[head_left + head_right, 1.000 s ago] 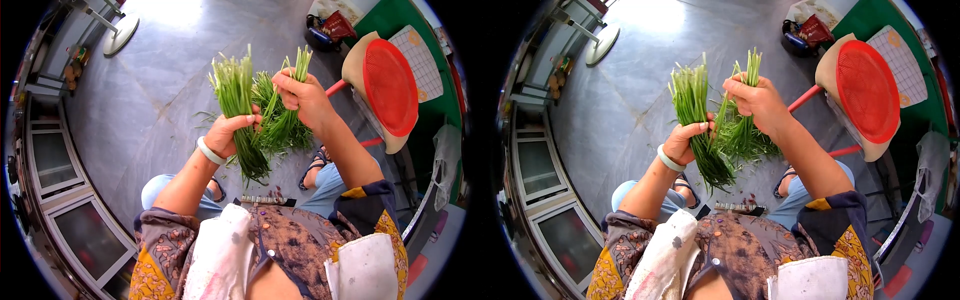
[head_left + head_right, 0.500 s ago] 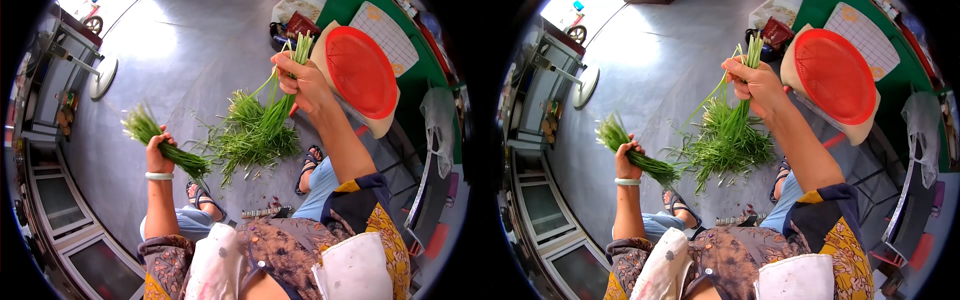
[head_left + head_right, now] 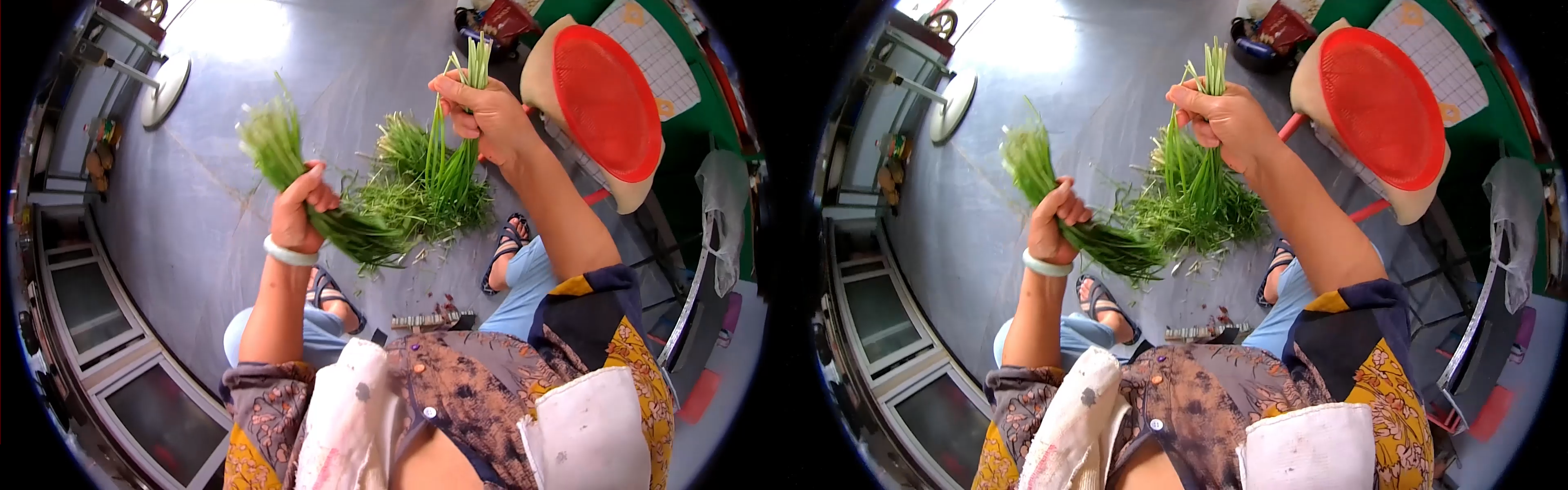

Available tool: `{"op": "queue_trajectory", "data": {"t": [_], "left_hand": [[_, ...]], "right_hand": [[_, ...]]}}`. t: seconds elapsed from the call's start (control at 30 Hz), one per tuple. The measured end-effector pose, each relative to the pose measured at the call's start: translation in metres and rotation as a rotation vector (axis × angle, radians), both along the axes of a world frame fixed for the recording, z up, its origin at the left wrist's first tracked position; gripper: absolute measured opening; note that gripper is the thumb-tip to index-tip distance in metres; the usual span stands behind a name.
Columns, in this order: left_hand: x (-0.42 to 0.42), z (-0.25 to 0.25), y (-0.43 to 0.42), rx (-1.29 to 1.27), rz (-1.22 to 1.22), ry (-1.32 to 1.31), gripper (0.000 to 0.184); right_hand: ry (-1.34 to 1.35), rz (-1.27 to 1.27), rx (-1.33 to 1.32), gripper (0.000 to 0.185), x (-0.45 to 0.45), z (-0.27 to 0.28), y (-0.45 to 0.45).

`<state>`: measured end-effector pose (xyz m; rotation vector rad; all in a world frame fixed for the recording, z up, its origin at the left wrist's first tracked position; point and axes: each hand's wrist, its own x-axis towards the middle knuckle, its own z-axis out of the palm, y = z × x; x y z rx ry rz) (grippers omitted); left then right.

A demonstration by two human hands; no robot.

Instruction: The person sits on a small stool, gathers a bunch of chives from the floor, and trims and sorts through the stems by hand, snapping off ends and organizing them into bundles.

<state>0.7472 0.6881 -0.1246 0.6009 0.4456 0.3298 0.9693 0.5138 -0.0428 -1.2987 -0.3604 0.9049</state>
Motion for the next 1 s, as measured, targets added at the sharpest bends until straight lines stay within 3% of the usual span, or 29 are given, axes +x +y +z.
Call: {"op": "queue_trajectory", "data": {"t": [0.1, 0.33, 0.47, 0.73, 1.0], "left_hand": [[0.013, 0.004, -0.016, -0.026, -0.032, 0.004, 0.007], [0.016, 0.003, -0.029, 0.005, -0.228, 0.086, 0.018], [0.017, 0.003, -0.035, 0.092, -0.254, -0.012, 0.017], [0.015, 0.004, -0.038, 0.042, -0.179, 0.053, 0.021], [0.013, -0.001, -0.034, -0.016, -0.225, 0.007, 0.021]], "right_hand": [[0.021, 0.024, -0.043, 0.017, -0.009, -0.006, 0.012], [0.138, 0.188, -0.107, 0.012, -0.042, -0.023, 0.024], [-0.005, 0.338, -0.160, 0.010, -0.057, -0.019, 0.028], [-0.193, 0.230, -0.192, 0.016, -0.054, -0.030, 0.025], [-0.082, 0.006, -0.081, 0.023, -0.025, -0.017, 0.021]]}}
